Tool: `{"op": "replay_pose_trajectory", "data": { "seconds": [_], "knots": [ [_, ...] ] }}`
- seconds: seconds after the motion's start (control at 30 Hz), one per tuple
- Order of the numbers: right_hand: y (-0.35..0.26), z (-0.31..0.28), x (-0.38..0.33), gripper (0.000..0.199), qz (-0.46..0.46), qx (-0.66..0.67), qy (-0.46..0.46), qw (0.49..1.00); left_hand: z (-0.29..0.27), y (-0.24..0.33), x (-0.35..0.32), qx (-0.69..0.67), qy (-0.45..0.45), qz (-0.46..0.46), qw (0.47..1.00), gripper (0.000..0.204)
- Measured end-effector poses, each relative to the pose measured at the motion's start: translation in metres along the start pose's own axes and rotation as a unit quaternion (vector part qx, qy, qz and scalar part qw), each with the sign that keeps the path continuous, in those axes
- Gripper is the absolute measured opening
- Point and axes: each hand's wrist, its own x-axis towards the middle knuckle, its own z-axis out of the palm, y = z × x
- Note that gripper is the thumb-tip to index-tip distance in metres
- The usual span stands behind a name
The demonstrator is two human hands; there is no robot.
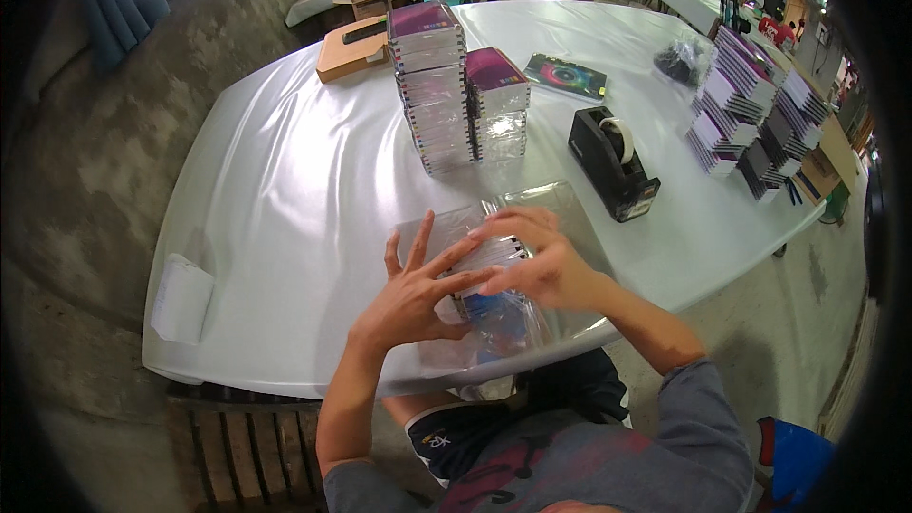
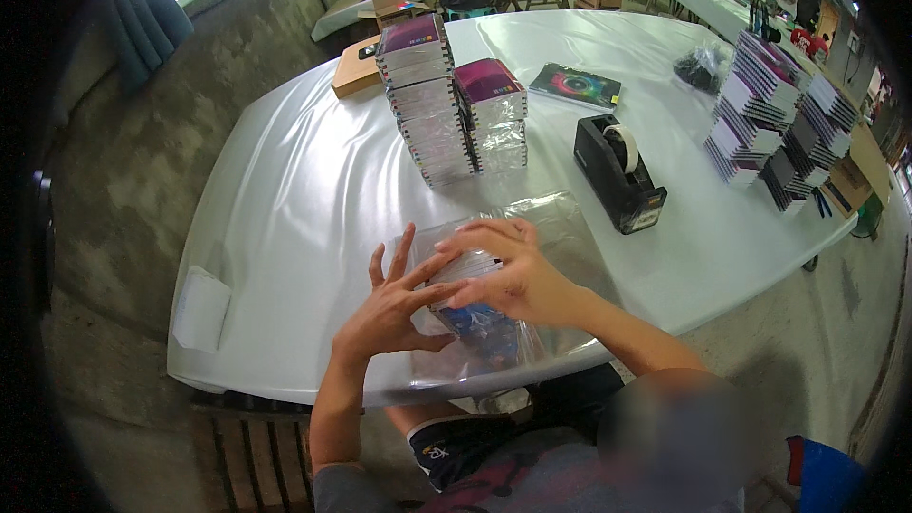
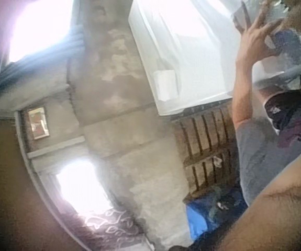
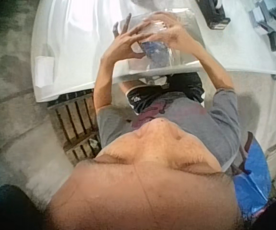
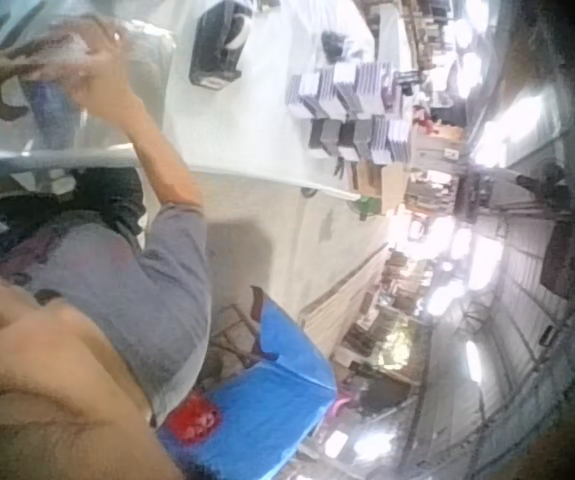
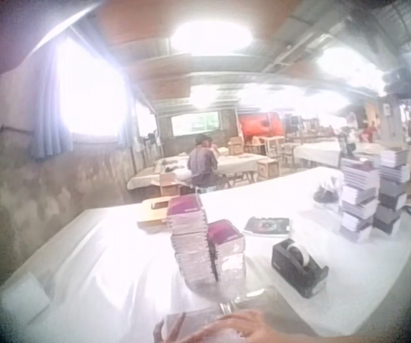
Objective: The person wraps spiral-bound notebooks in clear plastic sleeves at a table. They place each notebook into a sleeve, fold the plastic around it, and seal it with tape from a dispenser. The wrapped notebooks are stacked on the table.
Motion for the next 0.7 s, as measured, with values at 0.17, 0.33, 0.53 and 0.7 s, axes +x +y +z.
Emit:
{"op": "replay_pose_trajectory", "data": {
  "seconds": [0.17,0.33,0.53,0.7],
  "knots": [
    [0.015,-0.005,0.004,0.036,0.05,0.204,0.046,0.977,0.015,-0.001,0.004,-0.051,0.099,0.014,0.994,0.05],
    [-0.005,-0.011,-0.004,0.047,0.236,0.382,0.161,0.879,0.035,0.015,0.017,-0.181,0.298,-0.017,0.937,0.012],
    [-0.001,0.005,-0.028,0.036,0.309,0.235,0.038,0.921,0.017,0.019,0.033,-0.412,0.344,-0.146,0.831,0.041],
    [0.005,0.014,-0.024,0.02,0.316,0.307,0.061,0.896,0.022,0.016,0.007,-0.305,0.202,-0.118,0.923,0.034]
  ]
}}
